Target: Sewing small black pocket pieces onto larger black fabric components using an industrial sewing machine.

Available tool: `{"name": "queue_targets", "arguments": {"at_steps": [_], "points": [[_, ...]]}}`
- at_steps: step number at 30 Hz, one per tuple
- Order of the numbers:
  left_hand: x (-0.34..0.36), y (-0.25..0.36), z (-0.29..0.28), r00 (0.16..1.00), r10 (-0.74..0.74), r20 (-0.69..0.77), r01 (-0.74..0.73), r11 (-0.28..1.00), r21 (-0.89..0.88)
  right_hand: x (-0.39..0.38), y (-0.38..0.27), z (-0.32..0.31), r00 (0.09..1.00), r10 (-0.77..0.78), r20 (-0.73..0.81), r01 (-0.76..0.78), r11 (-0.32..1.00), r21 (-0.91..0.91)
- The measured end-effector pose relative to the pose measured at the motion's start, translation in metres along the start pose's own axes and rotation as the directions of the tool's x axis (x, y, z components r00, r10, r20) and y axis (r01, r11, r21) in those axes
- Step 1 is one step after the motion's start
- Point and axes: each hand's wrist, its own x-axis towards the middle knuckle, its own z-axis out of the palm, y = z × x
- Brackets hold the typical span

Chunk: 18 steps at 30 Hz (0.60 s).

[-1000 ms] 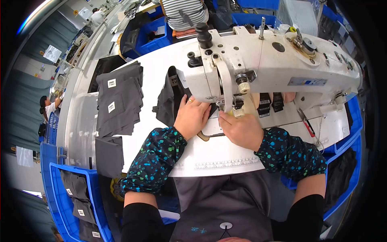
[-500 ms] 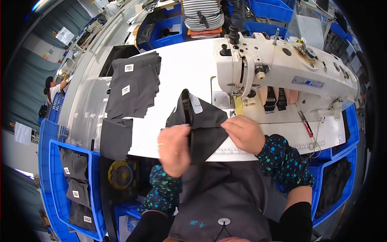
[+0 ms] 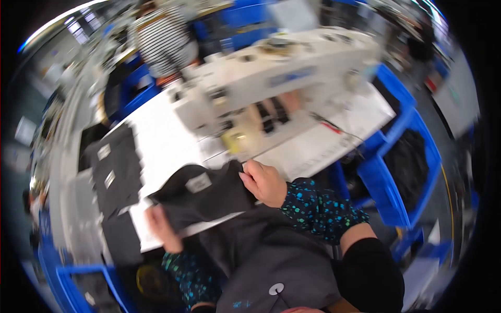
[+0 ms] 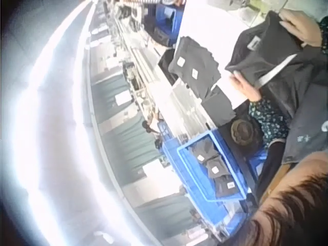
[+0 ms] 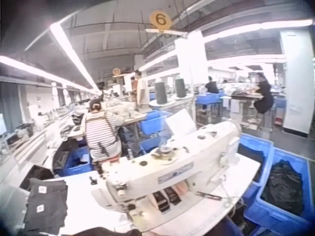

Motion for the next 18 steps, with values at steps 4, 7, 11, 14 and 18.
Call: {"name": "queue_targets", "arguments": {"at_steps": [4,7,11,14,18], "points": [[0.007,0.003,0.016,0.978,0.052,0.2,-0.067,0.995,0.068,-0.023,0.02,-0.045,0.977,0.208,-0.055,-0.213,0.97,-0.114],[0.0,0.001,0.043,0.953,0.127,0.274,-0.154,0.985,0.079,-0.033,0.02,-0.059,0.982,0.105,-0.157,-0.17,0.856,-0.489],[-0.001,-0.025,0.066,0.915,0.085,0.395,-0.114,0.992,0.052,-0.053,0.023,-0.038,0.942,-0.304,0.141,0.335,0.85,-0.407],[-0.016,-0.014,0.068,0.885,0.076,0.459,-0.181,0.966,0.187,-0.082,0.044,0.014,0.898,-0.295,0.326,0.424,0.775,-0.468],[-0.023,0.002,0.066,0.891,-0.057,0.451,-0.039,0.979,0.201,-0.086,0.05,-0.017,0.92,-0.305,0.246,0.387,0.805,-0.449]]}}
